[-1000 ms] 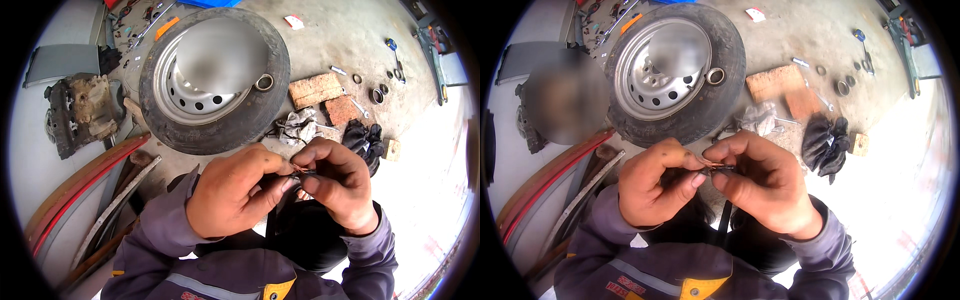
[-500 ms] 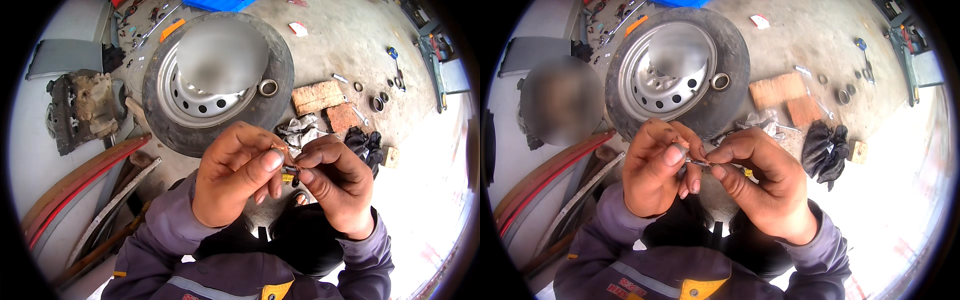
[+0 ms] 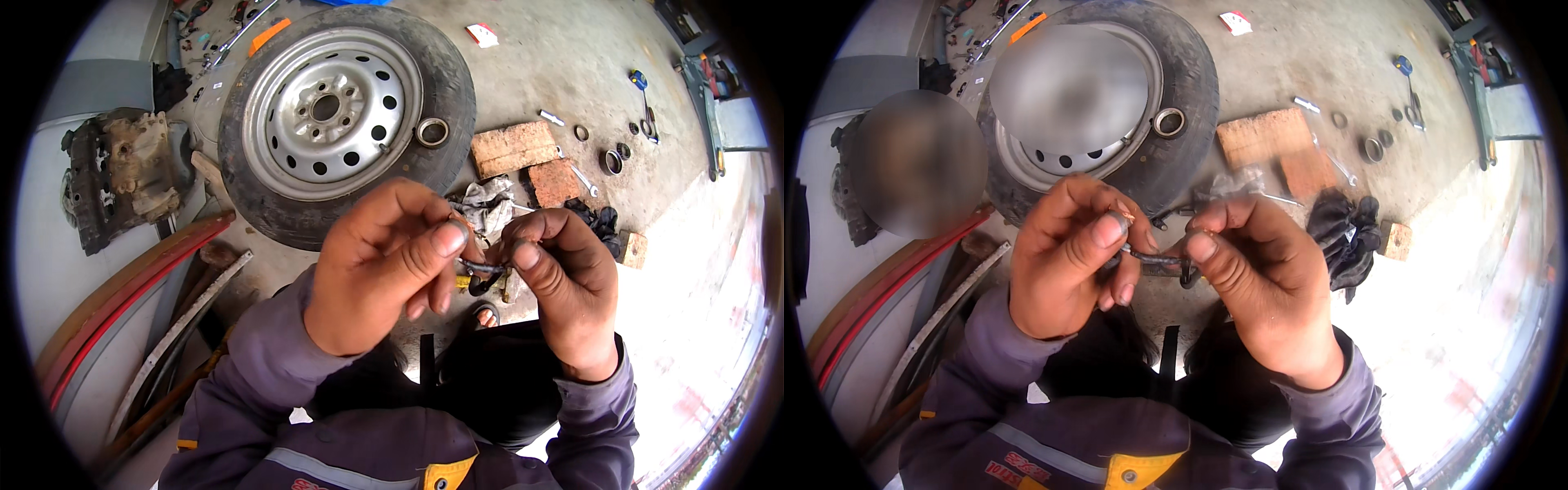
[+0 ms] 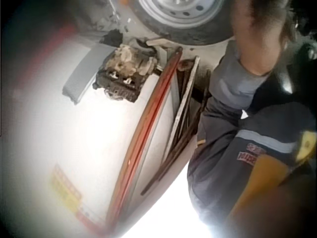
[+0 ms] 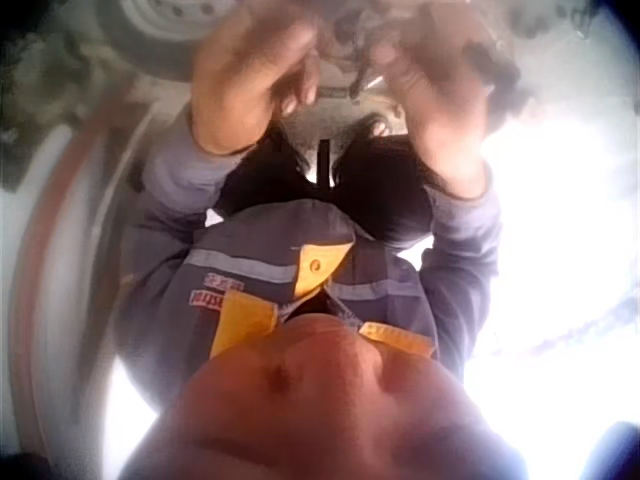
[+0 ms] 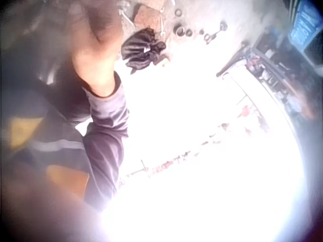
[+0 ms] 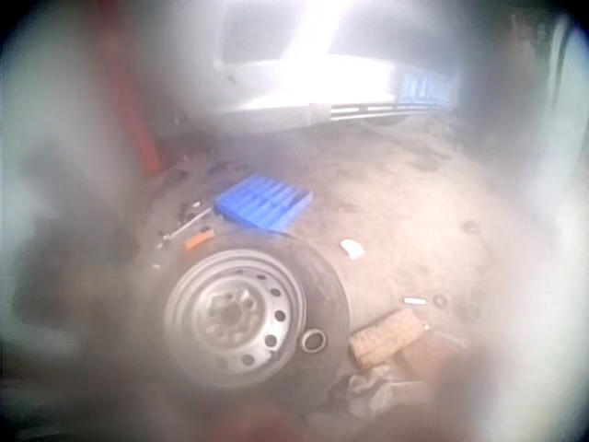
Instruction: The person wraps a small electrical wire with black electrical tape. They hold the wire in one hand and the tape roll in the other, carefully winding the tape around the wire's end to insulate it. The task is performed in a workshop setting with a car wheel and other parts visible on the floor.
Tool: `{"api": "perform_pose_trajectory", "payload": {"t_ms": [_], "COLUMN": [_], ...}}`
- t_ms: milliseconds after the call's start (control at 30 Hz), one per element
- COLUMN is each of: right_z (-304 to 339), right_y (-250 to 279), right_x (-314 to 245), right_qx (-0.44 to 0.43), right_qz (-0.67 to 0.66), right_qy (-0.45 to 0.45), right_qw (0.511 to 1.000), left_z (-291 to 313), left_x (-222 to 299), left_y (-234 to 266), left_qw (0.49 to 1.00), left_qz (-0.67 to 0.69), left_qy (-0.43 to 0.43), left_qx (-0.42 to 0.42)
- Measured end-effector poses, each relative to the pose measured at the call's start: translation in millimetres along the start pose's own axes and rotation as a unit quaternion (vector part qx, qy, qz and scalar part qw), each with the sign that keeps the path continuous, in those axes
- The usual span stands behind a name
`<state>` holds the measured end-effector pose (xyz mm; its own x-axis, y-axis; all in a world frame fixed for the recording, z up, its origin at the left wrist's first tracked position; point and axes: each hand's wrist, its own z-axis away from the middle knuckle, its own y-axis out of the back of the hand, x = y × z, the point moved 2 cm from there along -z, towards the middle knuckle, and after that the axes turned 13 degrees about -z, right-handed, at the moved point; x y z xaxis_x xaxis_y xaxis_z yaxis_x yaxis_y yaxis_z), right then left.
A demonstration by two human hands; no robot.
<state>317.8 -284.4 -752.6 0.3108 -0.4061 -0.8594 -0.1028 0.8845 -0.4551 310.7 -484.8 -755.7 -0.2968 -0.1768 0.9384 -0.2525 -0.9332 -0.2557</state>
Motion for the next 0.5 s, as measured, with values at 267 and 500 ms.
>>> {"api": "perform_pose_trajectory", "payload": {"t_ms": [267, 500], "right_z": [-7, -19], "right_y": [-5, -11], "right_x": [11, 18], "right_qx": [-0.028, -0.034], "right_qz": [0.098, 0.08], "right_qy": [0.023, 0.067], "right_qw": [0.994, 0.994], "left_z": [-11, -15], "left_x": [5, 6], "left_y": [6, 12], "left_qw": [0.971, 0.97], "left_qz": [-0.226, -0.238], "left_qy": [-0.079, -0.037], "left_qx": [-0.011, -0.038]}}
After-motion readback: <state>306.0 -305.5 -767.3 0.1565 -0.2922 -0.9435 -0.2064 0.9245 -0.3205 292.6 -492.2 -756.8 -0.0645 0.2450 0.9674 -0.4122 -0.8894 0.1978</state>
